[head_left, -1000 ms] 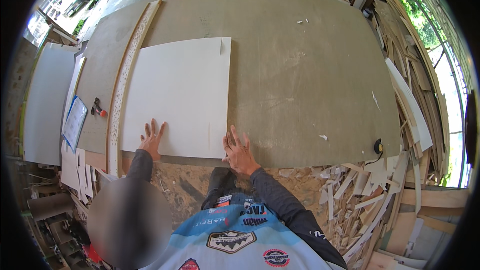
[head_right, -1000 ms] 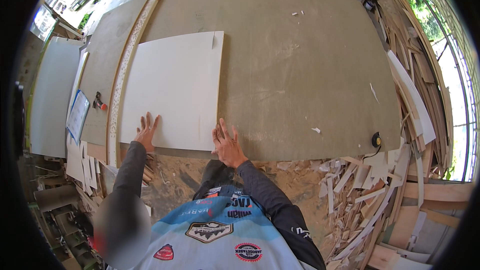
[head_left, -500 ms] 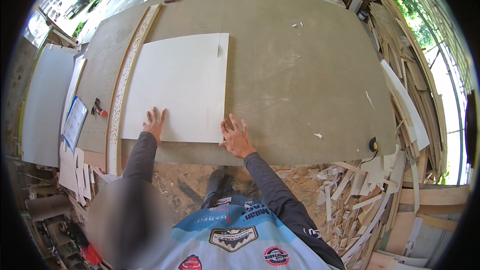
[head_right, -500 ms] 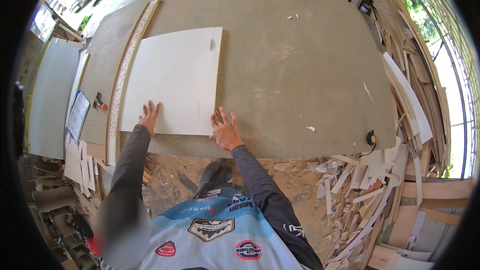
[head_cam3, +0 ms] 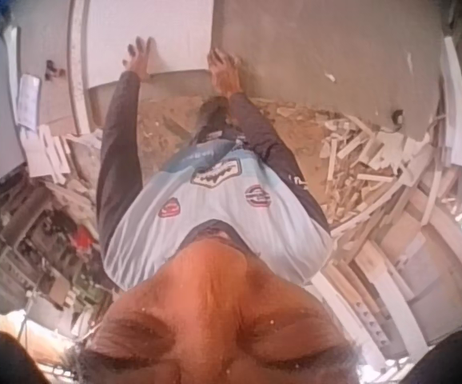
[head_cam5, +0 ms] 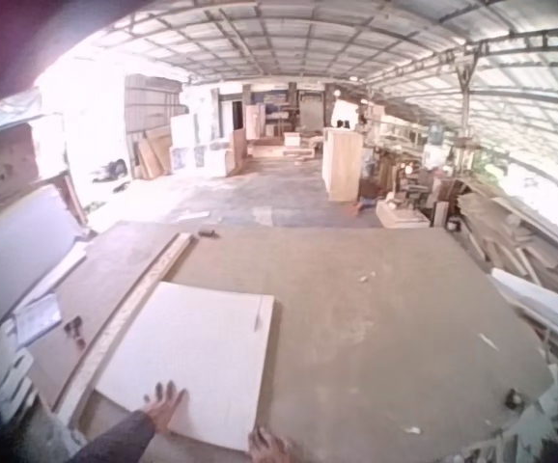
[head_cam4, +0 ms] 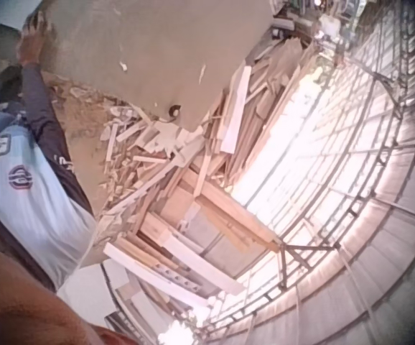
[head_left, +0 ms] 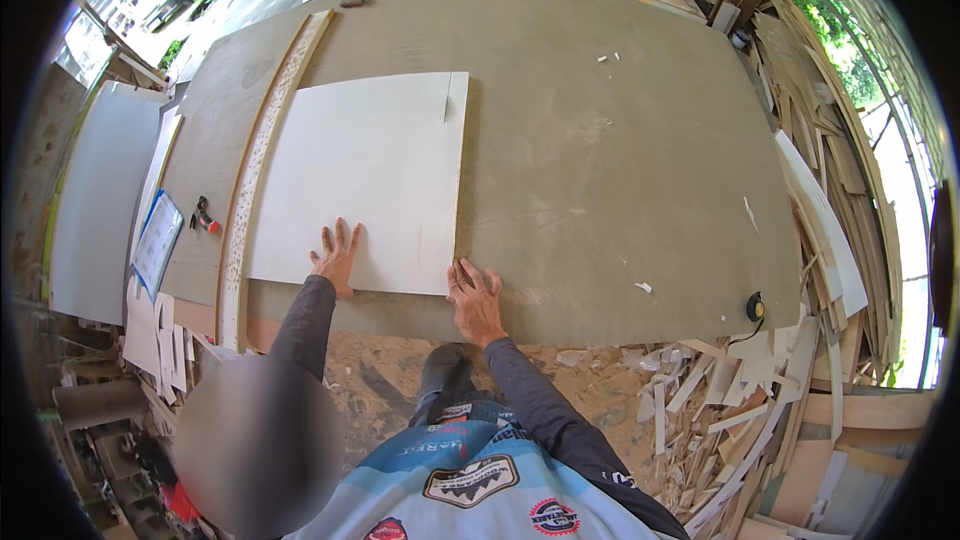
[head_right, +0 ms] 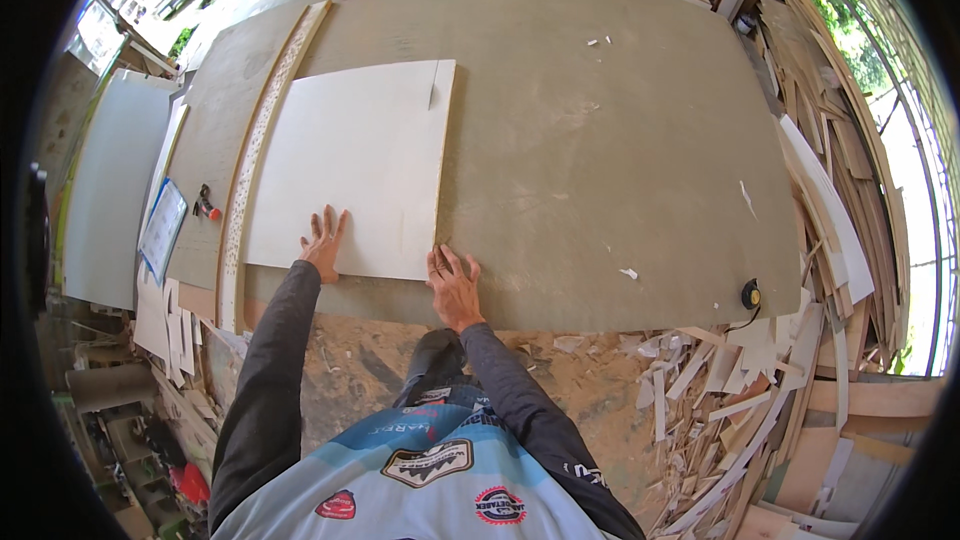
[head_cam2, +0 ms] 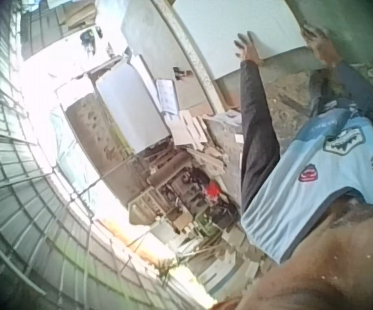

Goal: The person sorts through wooden boards, picks up a white laminate board, and uses a measuring tape and a hammer with a board as a guide to mark or cut pieces.

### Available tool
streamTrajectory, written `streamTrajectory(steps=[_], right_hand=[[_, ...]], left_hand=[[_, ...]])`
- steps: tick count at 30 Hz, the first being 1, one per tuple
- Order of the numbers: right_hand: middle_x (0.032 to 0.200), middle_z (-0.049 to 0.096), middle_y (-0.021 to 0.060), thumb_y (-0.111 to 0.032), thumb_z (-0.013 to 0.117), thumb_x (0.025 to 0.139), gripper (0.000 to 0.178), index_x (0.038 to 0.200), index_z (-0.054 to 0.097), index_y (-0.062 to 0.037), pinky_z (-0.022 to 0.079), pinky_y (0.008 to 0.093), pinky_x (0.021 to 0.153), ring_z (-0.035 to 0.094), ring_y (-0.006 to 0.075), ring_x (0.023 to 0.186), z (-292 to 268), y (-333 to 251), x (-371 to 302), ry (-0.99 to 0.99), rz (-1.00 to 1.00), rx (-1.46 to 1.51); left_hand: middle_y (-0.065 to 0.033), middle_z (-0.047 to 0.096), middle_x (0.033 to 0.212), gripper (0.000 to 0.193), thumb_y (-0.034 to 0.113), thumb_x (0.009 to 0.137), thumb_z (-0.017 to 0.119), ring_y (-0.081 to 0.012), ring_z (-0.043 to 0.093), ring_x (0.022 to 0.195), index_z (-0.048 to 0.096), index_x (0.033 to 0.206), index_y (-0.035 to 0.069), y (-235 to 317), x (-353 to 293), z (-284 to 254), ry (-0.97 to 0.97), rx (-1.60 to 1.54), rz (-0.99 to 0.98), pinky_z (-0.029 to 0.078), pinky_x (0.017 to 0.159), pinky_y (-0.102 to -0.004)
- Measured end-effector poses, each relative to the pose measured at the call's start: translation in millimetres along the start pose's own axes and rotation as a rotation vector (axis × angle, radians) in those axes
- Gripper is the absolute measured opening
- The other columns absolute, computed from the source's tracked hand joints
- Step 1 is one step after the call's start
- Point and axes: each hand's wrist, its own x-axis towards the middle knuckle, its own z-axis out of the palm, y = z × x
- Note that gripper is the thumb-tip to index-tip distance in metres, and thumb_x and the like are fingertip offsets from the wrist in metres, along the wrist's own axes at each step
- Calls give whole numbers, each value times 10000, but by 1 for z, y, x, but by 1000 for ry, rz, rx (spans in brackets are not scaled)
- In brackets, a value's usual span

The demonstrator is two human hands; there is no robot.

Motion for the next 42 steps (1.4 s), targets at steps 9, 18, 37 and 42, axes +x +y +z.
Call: streamTrajectory(steps=[9, 18, 37, 42], right_hand=[[1417, 558, 93, -164, 596, 920, 524, 1420, 493, -49, 174, 578, 1124, 372, 255, 1401, -6, 12, 26, -7, 19, -15], [1421, 560, 83, -156, 582, 934, 534, 1447, 466, -64, 159, 589, 1121, 380, 284, 1397, -10, 28, 73, -18, 17, -42], [1436, 543, 71, -166, 590, 936, 491, 1411, 512, -68, 129, 604, 1141, 329, 276, 1429, -10, 60, 137, -72, 21, -70], [1433, 545, 70, -163, 595, 928, 502, 1413, 508, -67, 121, 603, 1144, 325, 279, 1431, -9, 65, 145, -77, 16, -62]], left_hand=[[-230, -64, 1629, 1389, 25, 537, 808, -527, 23, 1471, -88, 1580, 222, 3, 27, -20, 8, -4, 9, 298, 1049, -747], [-199, -82, 1638, 1395, -21, 539, 796, -495, 7, 1485, -86, 1581, 264, -3, 69, -42, 22, -25, -26, 256, 1074, -747], [-175, -65, 1646, 1376, -38, 547, 786, -478, 21, 1491, -59, 1584, 285, -3, 124, -78, 54, -38, -25, 259, 1075, -748], [-169, -77, 1647, 1365, -60, 550, 752, -473, 10, 1493, -64, 1583, 298, -4, 132, -81, 46, -50, -27, 251, 1074, -752]])
